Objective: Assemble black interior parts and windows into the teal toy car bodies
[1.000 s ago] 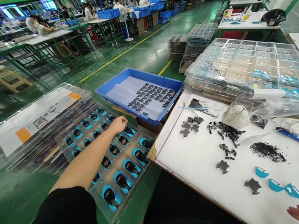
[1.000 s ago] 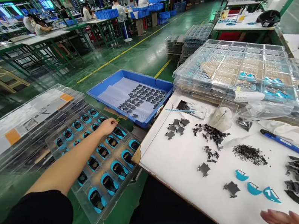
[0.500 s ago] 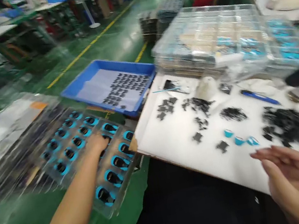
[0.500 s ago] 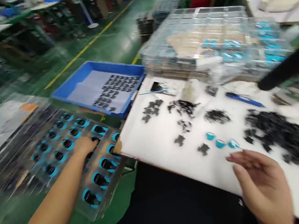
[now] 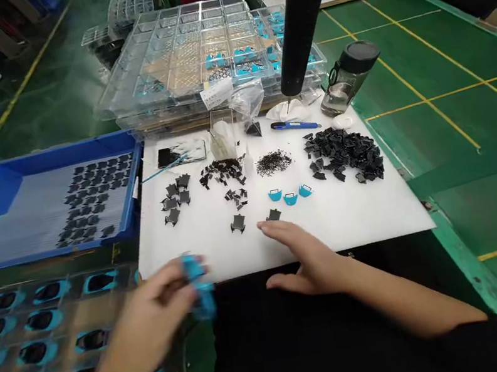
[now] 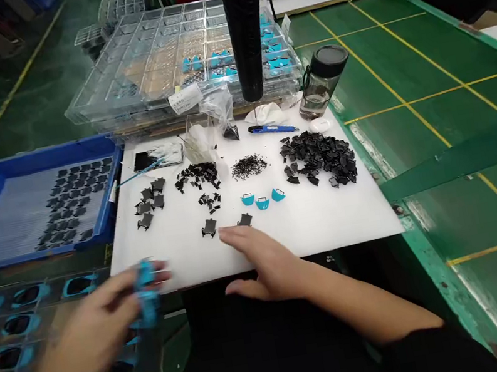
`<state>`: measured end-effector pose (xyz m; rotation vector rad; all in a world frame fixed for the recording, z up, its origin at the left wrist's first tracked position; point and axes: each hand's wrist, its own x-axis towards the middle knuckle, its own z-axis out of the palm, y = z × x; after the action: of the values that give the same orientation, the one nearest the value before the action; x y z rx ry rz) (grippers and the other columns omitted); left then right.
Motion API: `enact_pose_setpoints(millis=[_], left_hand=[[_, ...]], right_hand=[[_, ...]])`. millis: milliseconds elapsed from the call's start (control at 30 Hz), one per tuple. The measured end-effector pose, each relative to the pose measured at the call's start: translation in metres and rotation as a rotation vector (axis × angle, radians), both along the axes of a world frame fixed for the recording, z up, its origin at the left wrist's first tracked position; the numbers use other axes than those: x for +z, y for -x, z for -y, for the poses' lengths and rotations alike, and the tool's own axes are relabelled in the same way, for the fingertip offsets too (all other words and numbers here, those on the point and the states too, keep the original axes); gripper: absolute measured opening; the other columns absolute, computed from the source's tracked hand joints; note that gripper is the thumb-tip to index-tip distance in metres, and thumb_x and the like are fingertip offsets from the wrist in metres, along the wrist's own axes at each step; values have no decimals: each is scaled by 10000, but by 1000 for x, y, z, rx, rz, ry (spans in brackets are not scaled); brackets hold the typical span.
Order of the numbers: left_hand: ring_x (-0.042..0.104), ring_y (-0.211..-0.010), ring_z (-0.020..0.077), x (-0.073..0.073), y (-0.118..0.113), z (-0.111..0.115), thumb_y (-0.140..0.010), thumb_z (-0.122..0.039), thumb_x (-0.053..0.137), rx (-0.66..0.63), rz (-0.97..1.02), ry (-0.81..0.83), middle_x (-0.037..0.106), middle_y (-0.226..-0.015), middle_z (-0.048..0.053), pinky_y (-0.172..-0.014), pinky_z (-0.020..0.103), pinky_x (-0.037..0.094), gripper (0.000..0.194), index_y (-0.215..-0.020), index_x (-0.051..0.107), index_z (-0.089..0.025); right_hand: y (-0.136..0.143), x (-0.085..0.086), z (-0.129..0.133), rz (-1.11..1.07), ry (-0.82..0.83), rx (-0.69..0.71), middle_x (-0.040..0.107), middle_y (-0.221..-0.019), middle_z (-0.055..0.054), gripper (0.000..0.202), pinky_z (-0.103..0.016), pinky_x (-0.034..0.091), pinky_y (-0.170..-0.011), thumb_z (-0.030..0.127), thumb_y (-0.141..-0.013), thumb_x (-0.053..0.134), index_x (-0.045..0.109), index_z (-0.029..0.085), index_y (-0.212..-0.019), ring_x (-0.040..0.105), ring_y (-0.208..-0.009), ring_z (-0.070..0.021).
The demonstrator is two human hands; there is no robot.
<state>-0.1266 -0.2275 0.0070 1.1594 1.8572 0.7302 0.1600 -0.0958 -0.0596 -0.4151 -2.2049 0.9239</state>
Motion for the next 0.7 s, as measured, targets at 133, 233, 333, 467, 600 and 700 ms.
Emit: enact_pose_setpoints(millis=[133, 233, 333, 467, 600, 700], left_hand=[[677, -870, 211, -16, -106, -65, -837, -494, 684, -168, 578, 132, 703, -919, 72, -837, 364, 566, 341, -908, 657, -162], [659, -1007, 213, -17, -125, -75, -874, -481, 659, -195, 793, 169, 677, -1103, 89, -909, 368, 548, 376, -1084, 641, -169], [657, -1037, 229, -18, -108, -71, -867, -504, 664, -252, 593, 161, 653, -1220, 108, -893, 386, 553, 476, -1230, 602, -202], [643, -947, 254, -38, -82, -76, -874, -468, 655, -79, -381, -137, 665, -1089, 113, -846, 424, 541, 416, -1176, 628, -184], [637, -966, 267, -67, -72, -85, -946, -349, 577, -243, -872, -366, 667, -1068, 128, -854, 414, 542, 323, -1197, 649, -160], [658, -910, 232, -73, -63, -84, -988, -268, 503, -335, -894, -477, 705, -1005, 109, -850, 375, 546, 273, -1168, 662, -140]], right_hand=[[8, -2, -1, -126, 47, 104, 557, -1441, -200, 922, -471, 458, -1106, 393, -814, 798, 287, 224, -1563, 555, -1322, -305], [-4, -5, -1, -288, 308, -23, 696, -1216, -116, 691, -415, 552, -968, 317, -776, 835, 511, 280, -1385, 684, -1113, -262], [-15, -8, -2, -404, 741, -123, 733, -972, -52, 456, -373, 597, -817, 302, -756, 853, 598, 260, -1132, 734, -921, -229], [-17, -6, -10, -454, 1136, -128, 684, -767, 6, 382, -337, 589, -692, 386, -712, 879, 591, 213, -893, 715, -680, -184], [-15, 7, -17, -503, 1372, -155, 705, -916, -12, 430, -295, 574, -573, 393, -695, 890, 595, 209, -948, 698, -610, -156], [-15, 14, -19, -523, 1488, -177, 724, -949, -47, 439, -309, 587, -587, 512, -791, 788, 617, 209, -1059, 707, -643, -173]])
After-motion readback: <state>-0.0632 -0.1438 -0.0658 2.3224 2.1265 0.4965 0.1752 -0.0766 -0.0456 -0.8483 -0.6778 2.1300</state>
